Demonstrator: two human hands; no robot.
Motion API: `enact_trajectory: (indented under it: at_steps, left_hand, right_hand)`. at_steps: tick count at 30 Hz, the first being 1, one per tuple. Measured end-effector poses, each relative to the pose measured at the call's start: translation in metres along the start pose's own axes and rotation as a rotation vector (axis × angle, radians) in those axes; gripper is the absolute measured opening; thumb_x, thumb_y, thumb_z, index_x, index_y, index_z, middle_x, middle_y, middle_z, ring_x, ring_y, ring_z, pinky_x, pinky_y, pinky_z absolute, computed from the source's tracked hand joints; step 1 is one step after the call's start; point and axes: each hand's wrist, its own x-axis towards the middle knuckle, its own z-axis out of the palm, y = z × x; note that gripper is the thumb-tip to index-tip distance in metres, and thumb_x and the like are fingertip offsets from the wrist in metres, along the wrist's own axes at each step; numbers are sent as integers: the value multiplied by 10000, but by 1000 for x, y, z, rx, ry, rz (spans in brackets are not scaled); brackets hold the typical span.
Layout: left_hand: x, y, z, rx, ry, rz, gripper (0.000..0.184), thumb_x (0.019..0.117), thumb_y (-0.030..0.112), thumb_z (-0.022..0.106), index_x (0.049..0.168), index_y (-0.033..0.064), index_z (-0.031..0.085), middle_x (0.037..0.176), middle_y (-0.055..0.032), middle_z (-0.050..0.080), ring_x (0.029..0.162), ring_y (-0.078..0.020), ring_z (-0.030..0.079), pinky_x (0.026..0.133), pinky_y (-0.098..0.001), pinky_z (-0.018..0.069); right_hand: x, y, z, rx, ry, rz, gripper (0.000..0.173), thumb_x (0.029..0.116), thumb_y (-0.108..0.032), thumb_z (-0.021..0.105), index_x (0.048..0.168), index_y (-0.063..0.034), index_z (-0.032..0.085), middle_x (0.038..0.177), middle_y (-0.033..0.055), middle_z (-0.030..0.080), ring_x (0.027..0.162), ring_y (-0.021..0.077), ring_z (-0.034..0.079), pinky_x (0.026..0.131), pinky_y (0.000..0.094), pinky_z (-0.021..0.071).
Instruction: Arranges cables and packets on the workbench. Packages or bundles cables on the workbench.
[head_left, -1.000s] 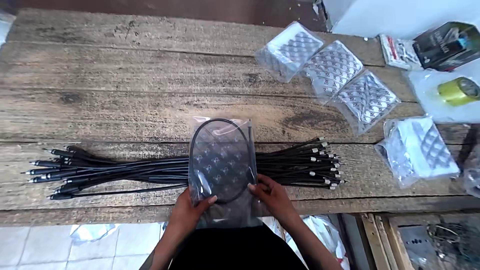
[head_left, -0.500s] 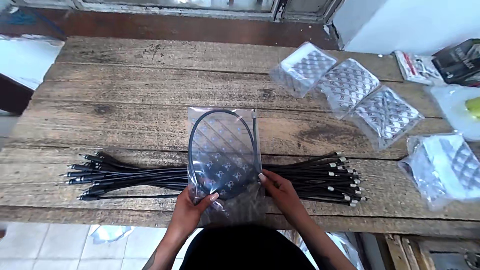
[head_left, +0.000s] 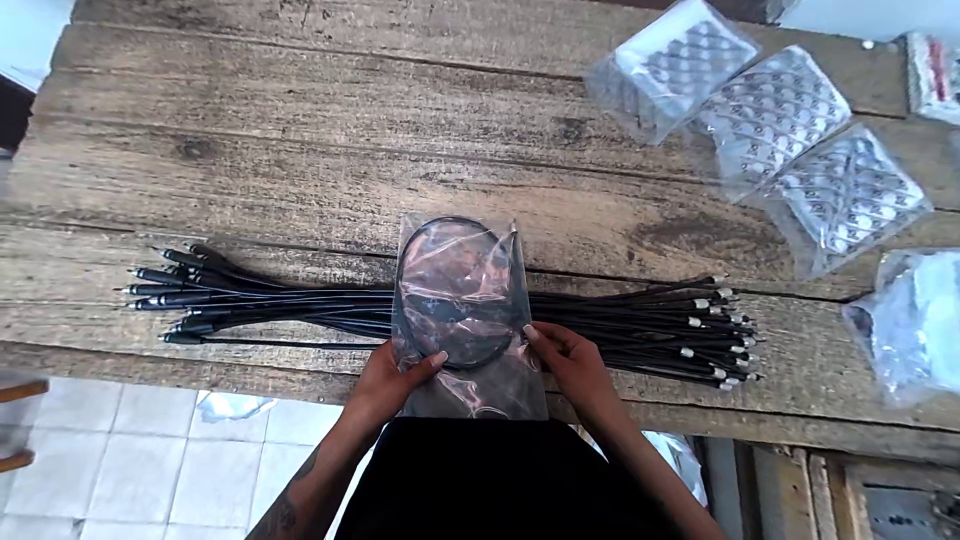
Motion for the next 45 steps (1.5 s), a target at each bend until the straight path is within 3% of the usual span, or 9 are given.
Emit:
enact_trajectory:
  at_steps: [7,13,16,21,26,29,31,34,45]
  left_hand:
    - [15,38,-6,82,132,182,309,910,113,768,1177,28,638,906,-46,733,796,-125,710,748,-330,609]
    - [43,94,-50,103,398,469,575,996,142,668,1481,25,383,1283,-114,661,1104,-176,682,978,-377,555]
    - [42,37,-88,730,491,736,382,910,196,780,1202,-22,666,1150,-210,691,1114,-388,652,975,-605,512]
    - [65,-2,-99,980,311,805,258,921,236,758,1136,95,763,1092,-141,695,1038,-372,639,915,-567,515]
    - [64,26,-93,1065,348,942,180,1017,72,582,1063,-14,733,1015,-188,718,988,-366,704,907,-537,559]
    - [28,52,-86,932,295,1021,270,1041,198,510,1105,52,729,957,-83,687,934,-235,668,882,-441,546]
    - [7,61,-84,916,301,1054,390,1041,432,508,1132,155,765,860,23,608,842,-138,581,805,-379,468]
    - [4,54,-88,979,356,1103,399,1038,411,506,1013,117,776,800,-15,585,785,-205,550,763,-443,412]
    - [43,-7,-69,1224,276,1045,343,1031,263,438,966,73,715,895,-143,636,942,-432,614,907,-682,376]
  right_hand:
    - [29,-35,5,-16,-2,-244,403,988,-165,678,1358,-23,604,933,66,742,776,120,696,737,331,596]
    - [68,-103,2,73,92,-439,470,1041,-208,586,1464,-30,484,1177,134,706,962,206,728,855,394,612]
    - [39,-59,-14,-106,58,-450,279,1018,-152,620,1277,-53,640,1098,80,728,861,182,727,777,392,628]
    - [5,-8,-24,-35,50,-289,170,1001,-129,610,1120,-46,699,867,30,760,710,150,741,665,306,647]
    - [1,-8,-14,-49,-271,-239,240,1028,-235,608,1134,-43,705,959,27,757,830,139,742,774,319,636]
    - [-2,4,-16,410,-432,-114,531,1010,-383,622,1364,6,548,1214,139,713,1055,272,725,928,431,610]
    - [-1,13,-30,790,-221,-123,565,1014,-439,582,1443,-81,497,1298,144,679,1185,304,669,1017,480,550]
    - [-2,0,-53,1038,239,-2,361,1129,-260,312,1160,-53,606,1083,101,758,1028,245,745,910,419,614]
    - [-31,18,-104,830,415,-54,482,1139,-321,260,1045,9,598,1090,199,758,1052,332,741,911,477,600]
